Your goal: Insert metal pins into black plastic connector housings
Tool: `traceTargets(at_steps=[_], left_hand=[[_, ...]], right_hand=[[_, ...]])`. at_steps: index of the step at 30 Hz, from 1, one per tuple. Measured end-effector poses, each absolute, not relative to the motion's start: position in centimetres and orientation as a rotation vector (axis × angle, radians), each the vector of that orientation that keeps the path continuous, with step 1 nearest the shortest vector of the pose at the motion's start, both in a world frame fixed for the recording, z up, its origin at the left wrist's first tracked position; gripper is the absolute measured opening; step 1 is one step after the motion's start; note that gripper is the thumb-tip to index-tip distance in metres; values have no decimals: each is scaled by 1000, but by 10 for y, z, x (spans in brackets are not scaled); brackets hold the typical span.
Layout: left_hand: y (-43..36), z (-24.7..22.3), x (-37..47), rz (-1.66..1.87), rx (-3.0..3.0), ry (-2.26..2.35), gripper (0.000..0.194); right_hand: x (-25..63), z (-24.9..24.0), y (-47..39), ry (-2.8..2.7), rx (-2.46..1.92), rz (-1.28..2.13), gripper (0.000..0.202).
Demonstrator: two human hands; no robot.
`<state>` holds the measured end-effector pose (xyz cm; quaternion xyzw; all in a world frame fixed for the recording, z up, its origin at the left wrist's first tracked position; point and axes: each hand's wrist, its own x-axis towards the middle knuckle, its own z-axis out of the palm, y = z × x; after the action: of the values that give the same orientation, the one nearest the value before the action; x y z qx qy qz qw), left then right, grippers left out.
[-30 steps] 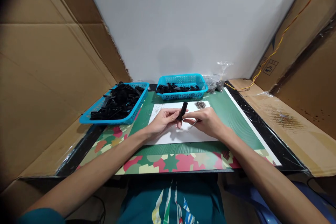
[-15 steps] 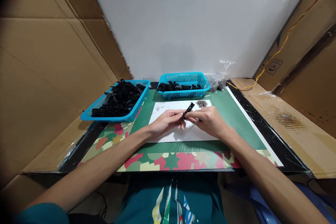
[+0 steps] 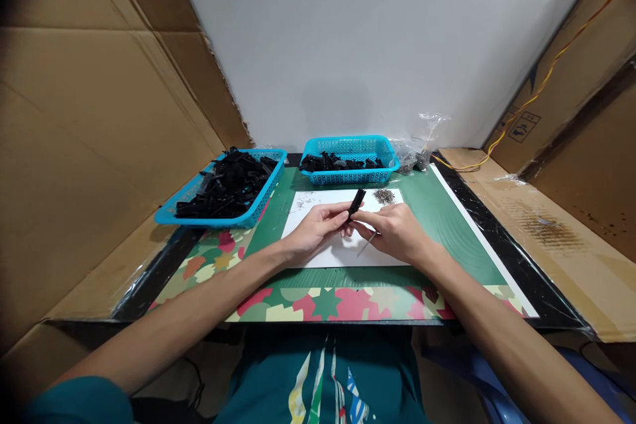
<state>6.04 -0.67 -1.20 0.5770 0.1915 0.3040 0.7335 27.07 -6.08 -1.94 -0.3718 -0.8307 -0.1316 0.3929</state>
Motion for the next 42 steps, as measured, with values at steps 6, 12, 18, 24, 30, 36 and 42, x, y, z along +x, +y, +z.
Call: traceTargets(at_steps=[6,12,18,24,30,36,42], left_hand=[[-9,-8,60,685,1181,418,39],[-10,-5,60,631,1050,396,38],[-11,-4,58,610,1041,362,39],[-12,-2,59,642,1119,359,40],[-12,-5,62,699,1240,326,37],[-10,-11,63,718,1291,328,41],[-9,-12,62,698,1341,312,42]], right_hand=[[270,-21,-61,-2086,-934,-278,17],[269,-17,-64,-2060,-880,-272,14],[263,-12,-67,-1984,-855,-270,12],[262,-8,-68,-1928,-826,-248,13],[267,-11,-68,-2048,-802,-423,17],[265,-6,-69,-2027,-774,-333,18],[264,-5,-71,-1996,-842,-201,16]])
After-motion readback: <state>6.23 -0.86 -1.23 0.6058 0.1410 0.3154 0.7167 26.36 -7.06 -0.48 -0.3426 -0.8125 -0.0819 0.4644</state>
